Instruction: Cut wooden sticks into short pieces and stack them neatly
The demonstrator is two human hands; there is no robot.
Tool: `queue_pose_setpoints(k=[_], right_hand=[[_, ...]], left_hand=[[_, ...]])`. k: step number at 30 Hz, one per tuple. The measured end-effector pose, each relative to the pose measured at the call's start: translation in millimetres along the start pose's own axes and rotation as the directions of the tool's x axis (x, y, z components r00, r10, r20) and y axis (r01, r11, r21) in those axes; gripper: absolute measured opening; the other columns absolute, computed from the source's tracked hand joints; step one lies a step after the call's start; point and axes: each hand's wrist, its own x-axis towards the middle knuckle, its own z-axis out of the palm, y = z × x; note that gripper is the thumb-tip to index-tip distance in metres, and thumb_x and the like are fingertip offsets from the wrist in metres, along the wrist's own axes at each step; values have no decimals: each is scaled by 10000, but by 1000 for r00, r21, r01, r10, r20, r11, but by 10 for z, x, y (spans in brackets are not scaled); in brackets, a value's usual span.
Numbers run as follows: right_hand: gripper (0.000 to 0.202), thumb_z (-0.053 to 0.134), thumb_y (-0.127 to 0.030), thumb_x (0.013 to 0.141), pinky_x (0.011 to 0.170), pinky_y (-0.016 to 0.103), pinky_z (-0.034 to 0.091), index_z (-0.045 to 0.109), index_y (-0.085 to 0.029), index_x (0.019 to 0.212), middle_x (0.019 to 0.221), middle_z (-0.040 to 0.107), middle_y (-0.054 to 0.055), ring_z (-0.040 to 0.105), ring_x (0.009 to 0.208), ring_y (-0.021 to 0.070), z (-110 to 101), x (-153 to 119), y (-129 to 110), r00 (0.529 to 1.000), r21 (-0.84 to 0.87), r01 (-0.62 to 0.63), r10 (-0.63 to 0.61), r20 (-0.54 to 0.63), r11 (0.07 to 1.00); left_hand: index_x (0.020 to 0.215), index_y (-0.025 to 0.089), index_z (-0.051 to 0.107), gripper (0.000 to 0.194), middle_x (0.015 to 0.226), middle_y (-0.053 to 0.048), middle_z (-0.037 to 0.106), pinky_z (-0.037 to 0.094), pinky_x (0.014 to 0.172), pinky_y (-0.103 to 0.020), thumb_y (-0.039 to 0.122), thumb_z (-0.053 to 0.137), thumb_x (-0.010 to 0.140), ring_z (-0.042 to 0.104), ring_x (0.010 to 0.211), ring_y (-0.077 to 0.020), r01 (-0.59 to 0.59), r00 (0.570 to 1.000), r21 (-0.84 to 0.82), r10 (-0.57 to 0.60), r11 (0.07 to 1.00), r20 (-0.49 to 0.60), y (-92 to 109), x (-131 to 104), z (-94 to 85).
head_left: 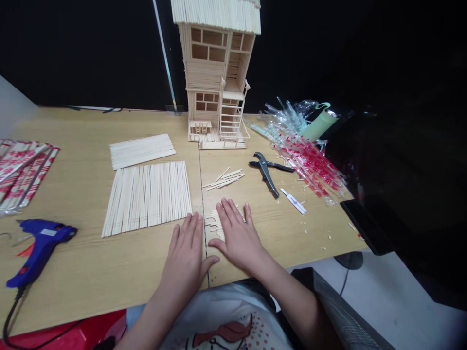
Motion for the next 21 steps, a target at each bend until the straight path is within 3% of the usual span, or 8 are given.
queue_pose_setpoints(k=[6, 11, 21], right_hand=[[861, 486, -608, 946, 1218, 599, 56, 200, -102, 1582, 1645, 133, 158, 84, 1536, 287, 17, -51, -18, 1000, -11, 21, -21, 1, 1000], [824, 424, -604, 974, 1217, 597, 22, 202, -92, 1579, 1649, 95, 141, 69, 1538, 276, 7, -25, -31, 1000, -17, -15, 15, 1, 1000], [890, 437, -651, 947, 1211, 604, -2, 185, -79, 1581, 1649, 64, 149, 45, 1539, 287, -16, -32, -21, 999, -10, -4, 5, 48, 1000]], left_hand=[[1583, 100, 30, 1072, 1560, -281, 335, 349, 1131, -567, 666, 564, 847, 286, 1477, -384, -85, 995, -126, 91, 988, 44, 51, 4, 107], [1569, 55, 101, 1025, 1547, -305, 340, 302, 1151, -583, 682, 509, 868, 270, 1480, -392, -80, 996, -42, 81, 996, 27, 71, 2, 195], [1546, 0, 182, 962, 1549, -297, 341, 322, 1152, -548, 636, 497, 897, 248, 1491, -379, -118, 993, 59, 117, 991, 15, 38, 4, 184]])
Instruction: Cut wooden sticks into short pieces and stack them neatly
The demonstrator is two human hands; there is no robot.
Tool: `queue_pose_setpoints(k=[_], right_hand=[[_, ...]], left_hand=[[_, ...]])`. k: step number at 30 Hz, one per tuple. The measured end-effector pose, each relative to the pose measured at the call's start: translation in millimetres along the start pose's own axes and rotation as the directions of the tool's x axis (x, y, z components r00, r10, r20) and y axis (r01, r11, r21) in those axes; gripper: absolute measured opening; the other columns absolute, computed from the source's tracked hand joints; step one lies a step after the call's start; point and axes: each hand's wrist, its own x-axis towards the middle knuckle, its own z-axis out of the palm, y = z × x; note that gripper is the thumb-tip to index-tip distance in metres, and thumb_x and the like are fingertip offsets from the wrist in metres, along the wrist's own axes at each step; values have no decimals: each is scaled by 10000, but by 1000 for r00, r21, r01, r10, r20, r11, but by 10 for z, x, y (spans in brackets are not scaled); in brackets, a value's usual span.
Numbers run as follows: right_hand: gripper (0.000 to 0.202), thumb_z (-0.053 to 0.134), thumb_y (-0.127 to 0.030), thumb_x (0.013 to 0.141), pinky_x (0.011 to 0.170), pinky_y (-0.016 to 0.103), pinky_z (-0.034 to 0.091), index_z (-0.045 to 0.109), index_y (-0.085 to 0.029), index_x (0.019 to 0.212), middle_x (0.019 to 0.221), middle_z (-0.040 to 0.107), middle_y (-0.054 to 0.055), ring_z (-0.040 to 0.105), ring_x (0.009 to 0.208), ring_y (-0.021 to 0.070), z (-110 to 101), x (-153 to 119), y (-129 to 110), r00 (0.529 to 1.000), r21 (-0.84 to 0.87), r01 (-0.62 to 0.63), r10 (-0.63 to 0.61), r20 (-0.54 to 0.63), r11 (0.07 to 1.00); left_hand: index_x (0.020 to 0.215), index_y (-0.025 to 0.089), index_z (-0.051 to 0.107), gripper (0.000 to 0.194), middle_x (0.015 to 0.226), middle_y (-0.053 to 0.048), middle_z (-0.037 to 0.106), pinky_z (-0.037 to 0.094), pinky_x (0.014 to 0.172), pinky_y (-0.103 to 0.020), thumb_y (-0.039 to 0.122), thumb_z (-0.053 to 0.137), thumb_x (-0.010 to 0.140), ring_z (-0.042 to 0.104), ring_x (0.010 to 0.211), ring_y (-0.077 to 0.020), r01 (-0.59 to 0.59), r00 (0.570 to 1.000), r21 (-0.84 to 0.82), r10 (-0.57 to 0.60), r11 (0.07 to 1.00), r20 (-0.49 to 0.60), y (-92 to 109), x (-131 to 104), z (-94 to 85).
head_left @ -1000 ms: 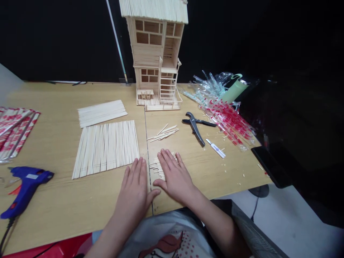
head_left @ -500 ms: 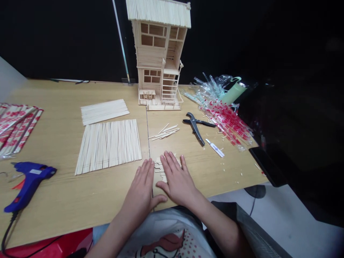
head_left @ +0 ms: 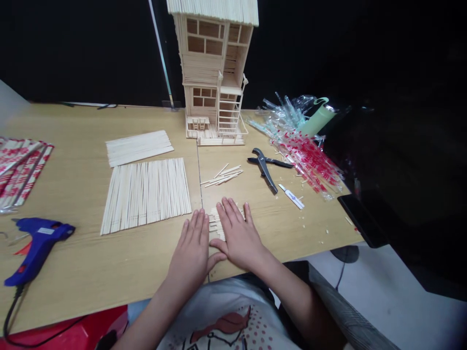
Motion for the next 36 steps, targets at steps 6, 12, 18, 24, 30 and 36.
queue_pose_setpoints(k=[6, 12, 18, 24, 30, 36], right_hand=[[845, 444, -614, 960, 1188, 641, -51, 202, -92, 1579, 1645, 93, 171, 48, 1538, 297, -16, -25, -7, 1000, 36, -11, 11, -3, 999], [661, 317, -515, 1033, 1234, 526, 122, 213, -156, 1578, 1629, 253, 133, 143, 1530, 226, -116, -25, 239, 982, 406, 106, -31, -186, 908], [531, 194, -411, 1068, 1160, 412, 363, 346, -187, 1525, 1537, 430, 127, 405, 1424, 205, -112, 53, 439, 922, 684, 4, 263, -285, 729], [448, 392, -384, 1031, 1152, 429, 365, 506, -176, 1412, 1360, 606, 120, 527, 1298, 217, -183, 62, 420, 963, 548, 109, 50, -267, 830], [657, 557, -528, 943, 1220, 588, 76, 427, -200, 1497, 1586, 348, 145, 240, 1490, 315, -164, 90, 211, 984, 147, 154, -138, -116, 977], [728, 512, -634, 934, 1231, 542, 123, 354, -262, 1540, 1617, 308, 62, 208, 1498, 301, -15, -41, 117, 971, 67, 233, -228, -74, 970]], left_hand=[[1537, -13, 184, 938, 1545, -292, 352, 305, 1172, -528, 628, 470, 915, 257, 1491, -364, 3, 1000, 20, -3, 1000, 26, 31, 39, -9], [1564, 13, 72, 1038, 1545, -313, 335, 319, 1159, -553, 687, 472, 883, 264, 1482, -387, -7, 1000, -85, 9, 996, 27, 150, 67, 58], [1566, 20, -25, 996, 1591, -322, 212, 301, 1165, -577, 630, 437, 929, 166, 1513, -373, 100, 995, -224, -101, 969, 7, 323, 238, 81], [1560, 27, 125, 980, 1566, -320, 282, 263, 1163, -620, 640, 506, 895, 218, 1491, -414, 66, 998, -103, -65, 992, 20, 320, 319, 102], [1578, 91, 88, 852, 1566, -268, 332, 304, 1147, -610, 504, 490, 951, 238, 1494, -384, 98, 995, -128, -97, 987, 9, 104, 136, -56], [1577, 172, 117, 810, 1549, -219, 384, 339, 1137, -607, 445, 539, 942, 288, 1480, -363, 115, 993, -250, -107, 961, 43, 4, -18, -86]])
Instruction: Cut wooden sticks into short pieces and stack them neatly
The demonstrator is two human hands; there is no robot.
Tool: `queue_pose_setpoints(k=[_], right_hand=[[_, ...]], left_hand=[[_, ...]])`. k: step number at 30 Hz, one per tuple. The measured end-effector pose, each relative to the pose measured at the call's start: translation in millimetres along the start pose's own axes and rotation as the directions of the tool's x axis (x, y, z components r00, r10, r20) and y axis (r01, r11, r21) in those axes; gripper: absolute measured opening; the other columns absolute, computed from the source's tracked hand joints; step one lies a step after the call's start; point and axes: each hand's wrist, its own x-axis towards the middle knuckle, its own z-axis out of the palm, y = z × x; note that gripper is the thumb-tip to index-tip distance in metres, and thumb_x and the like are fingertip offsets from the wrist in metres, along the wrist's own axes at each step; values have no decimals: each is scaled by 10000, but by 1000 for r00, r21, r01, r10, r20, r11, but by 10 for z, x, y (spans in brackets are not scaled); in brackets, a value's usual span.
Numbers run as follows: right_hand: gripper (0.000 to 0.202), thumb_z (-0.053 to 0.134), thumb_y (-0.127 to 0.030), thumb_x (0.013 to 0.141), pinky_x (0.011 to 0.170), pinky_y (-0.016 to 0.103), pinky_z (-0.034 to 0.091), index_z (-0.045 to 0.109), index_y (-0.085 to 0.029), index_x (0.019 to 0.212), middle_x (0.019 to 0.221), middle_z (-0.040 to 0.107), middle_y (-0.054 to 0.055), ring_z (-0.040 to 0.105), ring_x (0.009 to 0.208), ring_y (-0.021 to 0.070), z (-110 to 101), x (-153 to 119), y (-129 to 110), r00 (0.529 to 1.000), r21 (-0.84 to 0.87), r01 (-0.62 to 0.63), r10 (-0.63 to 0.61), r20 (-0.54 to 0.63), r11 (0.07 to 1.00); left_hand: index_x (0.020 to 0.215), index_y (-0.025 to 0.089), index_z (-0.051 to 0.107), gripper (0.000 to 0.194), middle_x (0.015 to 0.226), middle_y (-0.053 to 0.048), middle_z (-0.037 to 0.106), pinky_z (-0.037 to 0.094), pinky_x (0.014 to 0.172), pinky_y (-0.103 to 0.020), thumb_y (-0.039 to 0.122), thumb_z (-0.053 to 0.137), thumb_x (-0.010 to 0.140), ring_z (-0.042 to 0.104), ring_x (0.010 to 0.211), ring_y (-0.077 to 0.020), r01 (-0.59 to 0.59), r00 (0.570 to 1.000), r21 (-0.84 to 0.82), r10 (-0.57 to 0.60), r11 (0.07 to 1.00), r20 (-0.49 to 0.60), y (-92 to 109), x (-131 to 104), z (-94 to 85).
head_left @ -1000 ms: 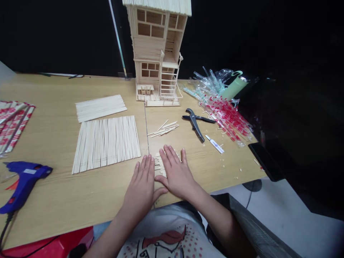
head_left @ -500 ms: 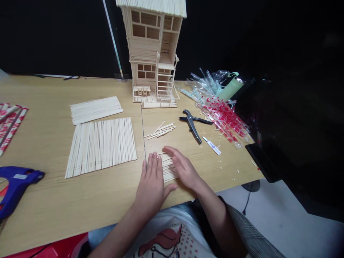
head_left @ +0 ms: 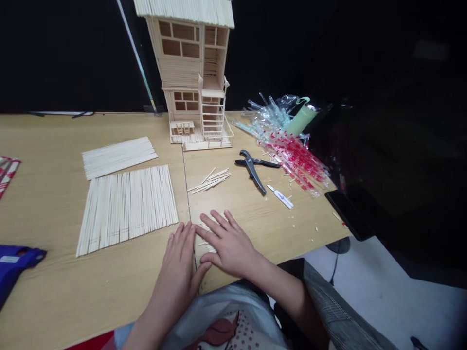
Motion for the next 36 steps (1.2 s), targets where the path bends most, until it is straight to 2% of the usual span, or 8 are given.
queue_pose_setpoints(k=[6, 10, 15, 19, 25, 28, 31, 36], right_hand=[[645, 461, -674, 936, 1223, 559, 75, 503, -271, 1438, 1397, 565, 109, 483, 1293, 252, -58, -183, -31, 994, 15, 66, -64, -84, 998], [838, 524, -785, 822, 1199, 550, 167, 456, -265, 1475, 1438, 495, 157, 405, 1353, 299, -92, -161, -74, 990, -7, 117, -117, -83, 993], [602, 510, -671, 912, 1096, 440, 344, 590, -255, 1339, 1284, 573, 133, 467, 1241, 268, -40, -83, -12, 968, -4, 238, -237, -85, 971], [565, 484, -618, 950, 990, 409, 413, 572, -241, 1362, 1212, 607, 116, 511, 1122, 255, -27, -21, 50, 972, -4, 216, -216, -95, 976], [849, 503, -774, 838, 1165, 516, 249, 398, -278, 1518, 1461, 476, 151, 404, 1351, 295, -142, -38, 33, 989, 6, 141, -140, -45, 990], [674, 487, -679, 918, 1190, 491, 231, 450, -311, 1481, 1540, 414, 110, 336, 1430, 274, -124, -54, 31, 986, 2, 164, -164, -37, 986], [466, 474, -542, 991, 1154, 424, 318, 585, -279, 1359, 1453, 530, 78, 411, 1381, 236, -49, -34, 67, 979, 12, 176, -173, -106, 984], [410, 530, -527, 969, 1075, 379, 413, 673, -230, 1212, 1313, 641, 88, 520, 1274, 229, 20, -4, 123, 956, 26, 230, -221, -191, 973]], left_hand=[[1488, 220, 348, 625, 1447, -156, 519, 398, 1126, -535, 388, 578, 933, 454, 1382, -312, -23, 991, -133, 6, 991, -131, -8, 43, -76], [1386, 225, 472, 486, 1378, -126, 567, 435, 1099, -490, 348, 582, 929, 524, 1302, -286, 2, 980, -192, -40, 981, -196, 11, 79, -177], [1331, 228, 521, 429, 1319, -106, 602, 449, 1082, -463, 333, 601, 922, 545, 1264, -271, 28, 977, -213, -72, 977, -202, 49, 78, -205], [1323, 228, 522, 414, 1306, -110, 608, 465, 1065, -464, 323, 594, 927, 562, 1236, -263, 55, 972, -210, -100, 976, -211, 88, 57, -184], [1326, 229, 517, 418, 1304, -111, 610, 470, 1060, -468, 329, 587, 927, 567, 1228, -263, 74, 971, -197, -116, 978, -210, 47, -24, -208], [1317, 224, 533, 410, 1296, -110, 615, 476, 1050, -457, 329, 590, 925, 571, 1221, -262, 93, 971, -195, -132, 976, -199, -2, -49, -207], [1309, 217, 539, 404, 1287, -112, 619, 477, 1043, -453, 330, 593, 925, 574, 1210, -261, 84, 970, -189, -124, 978, -207, -20, -44, -187], [1295, 222, 542, 384, 1254, -105, 639, 484, 1027, -432, 321, 591, 927, 589, 1180, -251, 49, 969, -175, -89, 983, -231, -5, -31, -165]])
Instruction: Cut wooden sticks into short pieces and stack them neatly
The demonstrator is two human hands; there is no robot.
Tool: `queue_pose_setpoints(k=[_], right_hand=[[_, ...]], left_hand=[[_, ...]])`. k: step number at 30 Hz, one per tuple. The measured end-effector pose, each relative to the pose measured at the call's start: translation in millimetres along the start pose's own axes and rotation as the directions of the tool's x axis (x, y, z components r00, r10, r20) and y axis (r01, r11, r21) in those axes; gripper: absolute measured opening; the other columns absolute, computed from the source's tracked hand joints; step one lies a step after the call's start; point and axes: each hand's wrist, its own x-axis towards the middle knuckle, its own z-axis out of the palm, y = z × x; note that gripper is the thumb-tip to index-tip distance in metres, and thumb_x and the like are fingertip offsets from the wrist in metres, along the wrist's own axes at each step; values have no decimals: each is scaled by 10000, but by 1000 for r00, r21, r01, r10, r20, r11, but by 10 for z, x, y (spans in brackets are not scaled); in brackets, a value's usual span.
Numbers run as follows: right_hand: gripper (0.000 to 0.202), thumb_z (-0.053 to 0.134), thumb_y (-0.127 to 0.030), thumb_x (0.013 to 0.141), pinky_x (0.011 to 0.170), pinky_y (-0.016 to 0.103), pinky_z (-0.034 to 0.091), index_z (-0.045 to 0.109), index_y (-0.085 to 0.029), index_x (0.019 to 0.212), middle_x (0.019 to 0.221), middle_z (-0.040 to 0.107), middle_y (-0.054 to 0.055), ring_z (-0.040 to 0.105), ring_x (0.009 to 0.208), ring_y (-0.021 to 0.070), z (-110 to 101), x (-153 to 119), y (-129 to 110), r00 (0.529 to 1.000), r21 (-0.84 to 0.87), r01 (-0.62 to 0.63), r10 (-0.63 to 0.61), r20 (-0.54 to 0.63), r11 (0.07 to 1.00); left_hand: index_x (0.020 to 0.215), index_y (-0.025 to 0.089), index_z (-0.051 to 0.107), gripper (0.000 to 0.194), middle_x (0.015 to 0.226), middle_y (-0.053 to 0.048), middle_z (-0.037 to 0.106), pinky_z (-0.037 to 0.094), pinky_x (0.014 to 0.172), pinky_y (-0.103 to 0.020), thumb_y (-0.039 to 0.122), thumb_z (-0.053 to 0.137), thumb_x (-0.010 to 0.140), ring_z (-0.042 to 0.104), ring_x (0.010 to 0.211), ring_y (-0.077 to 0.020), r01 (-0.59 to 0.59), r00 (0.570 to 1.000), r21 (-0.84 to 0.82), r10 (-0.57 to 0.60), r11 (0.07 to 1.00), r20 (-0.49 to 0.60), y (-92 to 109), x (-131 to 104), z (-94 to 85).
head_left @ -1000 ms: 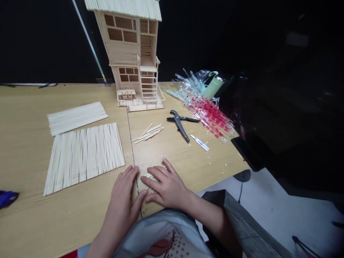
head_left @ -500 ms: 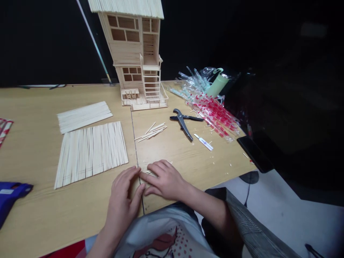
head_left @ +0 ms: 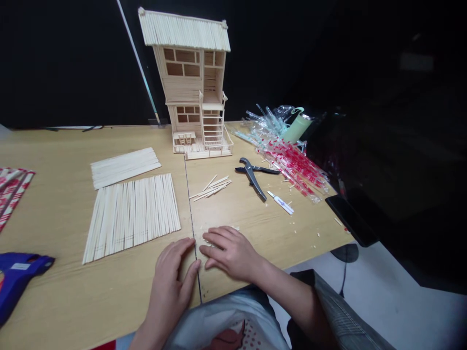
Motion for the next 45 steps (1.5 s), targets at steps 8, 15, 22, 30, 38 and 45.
queue_pose_setpoints(k=[8, 15, 22, 30, 38, 45], right_hand=[[688, 486, -720, 894, 1177, 489, 259, 506, -281, 1423, 1493, 472, 113, 396, 1386, 269, -174, -12, -43, 992, 15, 0, -2, 130, 1000], [234, 516, -388, 1006, 902, 360, 413, 658, -212, 1068, 1091, 633, 76, 530, 1004, 208, -88, -44, 68, 1000, -30, 5, -5, 27, 1000], [163, 535, -313, 998, 812, 338, 365, 635, -202, 932, 964, 609, 60, 507, 928, 210, -188, -140, 311, 975, -166, -223, 222, -23, 961], [198, 496, -304, 1012, 825, 340, 376, 641, -183, 951, 961, 614, 82, 529, 922, 233, -360, -534, 764, 883, -292, -469, 438, -171, 833], [304, 501, -474, 990, 793, 367, 406, 617, -195, 955, 962, 630, 90, 560, 906, 262, -444, -813, 960, 853, -392, -522, 477, -212, 758], [412, 453, -562, 975, 844, 414, 404, 605, -200, 1099, 1064, 638, 117, 575, 992, 304, -373, -751, 870, 854, -471, -515, 473, -215, 716]], left_hand=[[1278, 227, 553, 369, 1225, -96, 656, 483, 1022, -436, 345, 591, 931, 601, 1157, -249, 9, 1000, 14, -9, 1000, -2, -30, -29, -15], [1265, 228, 559, 363, 1212, -92, 661, 483, 1013, -431, 346, 603, 925, 604, 1142, -250, -7, 1000, 19, 7, 1000, -14, -47, -34, 3], [1257, 237, 563, 357, 1204, -81, 668, 489, 1002, -437, 367, 597, 926, 605, 1141, -252, 6, 1000, 33, -6, 999, 12, -65, -43, -8], [1274, 232, 546, 370, 1204, -87, 674, 482, 1026, -471, 362, 591, 930, 609, 1145, -255, -36, 999, 49, 35, 998, 14, -66, -44, -7], [1264, 248, 533, 341, 1188, -66, 694, 493, 1036, -459, 292, 582, 929, 635, 1125, -232, -67, 998, 47, 67, 997, 1, 9, -17, -47], [1258, 245, 537, 337, 1191, -62, 700, 477, 1063, -472, 262, 582, 925, 644, 1121, -225, -52, 998, 67, 55, 996, -44, -63, -11, -162]])
